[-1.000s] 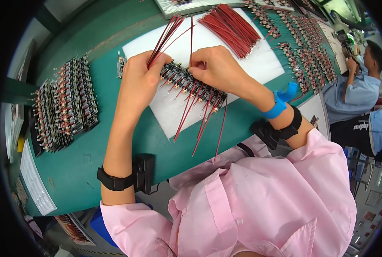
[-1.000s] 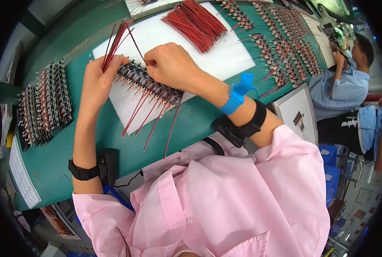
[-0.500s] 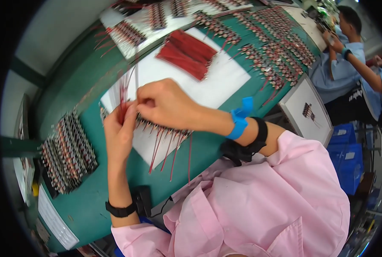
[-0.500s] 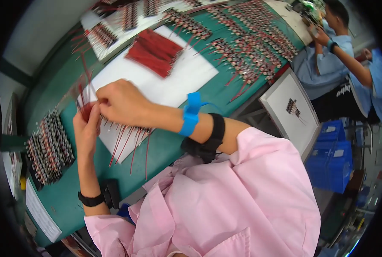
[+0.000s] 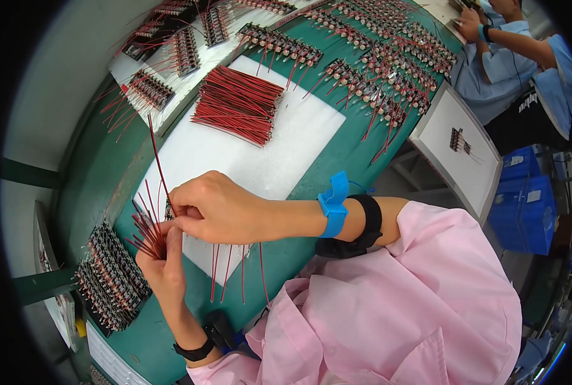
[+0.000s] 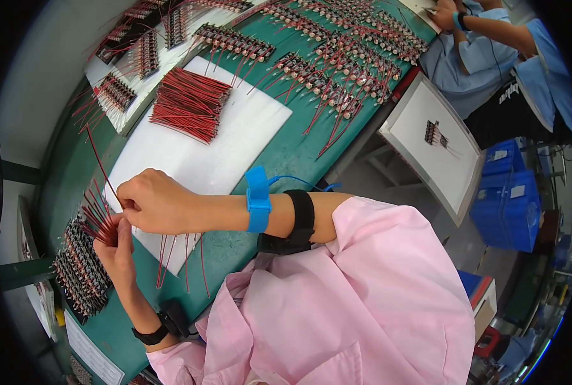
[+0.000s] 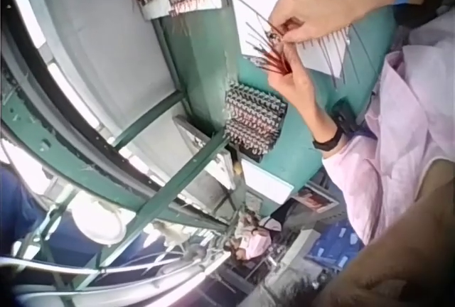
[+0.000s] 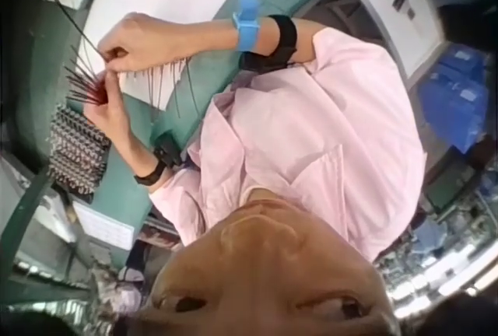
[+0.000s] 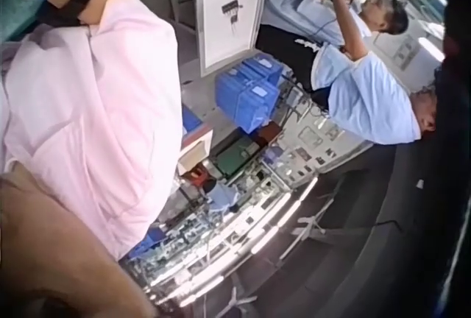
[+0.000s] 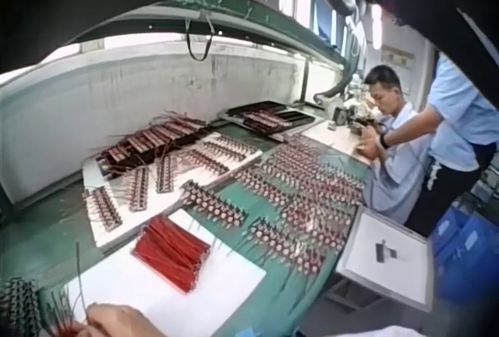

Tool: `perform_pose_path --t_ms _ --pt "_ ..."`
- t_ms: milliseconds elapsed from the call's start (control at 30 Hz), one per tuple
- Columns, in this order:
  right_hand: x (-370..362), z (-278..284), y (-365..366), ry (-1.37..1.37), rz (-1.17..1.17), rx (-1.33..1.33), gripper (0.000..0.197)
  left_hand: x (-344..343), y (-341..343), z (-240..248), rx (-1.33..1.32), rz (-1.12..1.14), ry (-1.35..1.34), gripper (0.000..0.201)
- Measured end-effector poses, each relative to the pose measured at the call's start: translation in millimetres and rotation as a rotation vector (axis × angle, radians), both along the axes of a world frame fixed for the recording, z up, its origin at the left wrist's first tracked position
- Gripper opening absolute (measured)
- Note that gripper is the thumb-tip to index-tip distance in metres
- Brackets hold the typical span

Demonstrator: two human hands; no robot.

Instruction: The person picks up a bundle of wires and inserts them one by one into the connectors on a circuit board. After filling the connectors, the person sets the remaining wires down.

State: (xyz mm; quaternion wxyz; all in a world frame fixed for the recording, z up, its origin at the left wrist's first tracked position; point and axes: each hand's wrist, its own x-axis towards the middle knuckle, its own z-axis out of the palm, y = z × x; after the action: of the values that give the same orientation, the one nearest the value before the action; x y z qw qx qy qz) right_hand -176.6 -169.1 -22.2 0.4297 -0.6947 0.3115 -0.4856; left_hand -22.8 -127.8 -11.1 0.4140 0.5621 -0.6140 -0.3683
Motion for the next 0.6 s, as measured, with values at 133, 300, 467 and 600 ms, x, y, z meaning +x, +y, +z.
perform_pose_path --t_ms 133,300,467,600 --pt "1 -3 -6 -0.058 0.071 0.061 0.009 -1 -1 2 -0.025 -0.011 -0.028 0.008" --pt "2 -1 -9 -0.074 0.166 0.182 0.008 -3 -1 5 -0.127 0.015 -0.119 0.008" --pt "2 -8 -17 -0.121 0.256 0.345 0.009 9 -7 3 0.039 -0.056 -0.102 0.009" --pt "7 -3 -15 -0.148 0.373 0.545 0.011 12 -9 1 0.11 -0.109 0.118 0.011"
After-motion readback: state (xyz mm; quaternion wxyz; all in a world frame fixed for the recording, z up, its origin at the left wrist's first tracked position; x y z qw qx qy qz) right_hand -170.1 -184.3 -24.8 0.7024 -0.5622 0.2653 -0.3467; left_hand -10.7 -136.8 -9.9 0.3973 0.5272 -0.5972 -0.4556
